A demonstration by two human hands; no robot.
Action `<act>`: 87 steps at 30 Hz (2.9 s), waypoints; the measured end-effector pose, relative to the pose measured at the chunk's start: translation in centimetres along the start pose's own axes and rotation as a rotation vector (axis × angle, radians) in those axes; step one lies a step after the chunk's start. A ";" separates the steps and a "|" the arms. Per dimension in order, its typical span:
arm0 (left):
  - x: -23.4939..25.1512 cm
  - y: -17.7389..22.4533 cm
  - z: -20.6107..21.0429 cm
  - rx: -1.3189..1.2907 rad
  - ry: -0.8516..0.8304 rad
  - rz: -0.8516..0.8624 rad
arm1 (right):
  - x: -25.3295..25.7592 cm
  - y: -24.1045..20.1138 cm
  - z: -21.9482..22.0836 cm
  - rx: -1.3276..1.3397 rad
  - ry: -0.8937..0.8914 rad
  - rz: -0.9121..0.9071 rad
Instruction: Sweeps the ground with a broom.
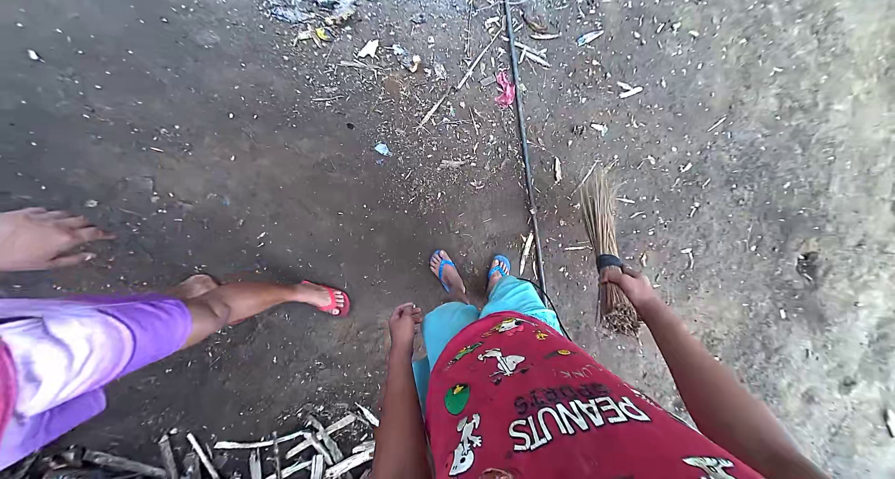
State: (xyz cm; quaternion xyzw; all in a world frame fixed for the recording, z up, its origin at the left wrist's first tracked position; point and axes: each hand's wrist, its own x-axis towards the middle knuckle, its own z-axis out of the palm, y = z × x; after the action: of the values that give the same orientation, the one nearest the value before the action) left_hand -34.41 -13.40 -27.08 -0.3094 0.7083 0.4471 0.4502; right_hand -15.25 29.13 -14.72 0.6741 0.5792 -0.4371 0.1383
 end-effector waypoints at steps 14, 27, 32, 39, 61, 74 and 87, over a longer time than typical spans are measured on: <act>-2.4 -0.4 -0.2 0.148 -0.034 -0.004 | -6.1 -9.3 21.8 0.254 -1.369 0.237; -1.2 -1.4 -2.0 0.172 -0.026 -0.108 | 5.1 -7.7 7.1 0.668 -0.270 0.144; -1.7 0.4 -0.3 0.070 -0.039 -0.022 | 0.1 -8.2 10.5 0.132 -0.022 -0.016; -1.6 -0.7 0.0 0.075 -0.056 -0.034 | -6.9 -8.3 15.3 0.416 -0.873 0.153; -0.2 -1.5 -0.1 -0.016 -0.029 -0.003 | -1.5 -7.8 13.2 -0.075 -0.168 -0.057; -3.3 -5.2 -0.8 0.080 0.018 -0.134 | -5.4 -11.6 20.5 -0.300 -0.954 -0.249; -4.6 0.7 4.3 0.143 0.027 -0.081 | 9.8 -8.6 5.4 0.493 -0.847 0.263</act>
State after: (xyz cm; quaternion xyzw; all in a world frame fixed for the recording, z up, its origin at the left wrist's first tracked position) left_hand -31.61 -9.06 -23.46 -0.3109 0.7314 0.3725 0.4792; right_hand -25.88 34.39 -22.46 0.5174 0.2621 -0.7749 0.2514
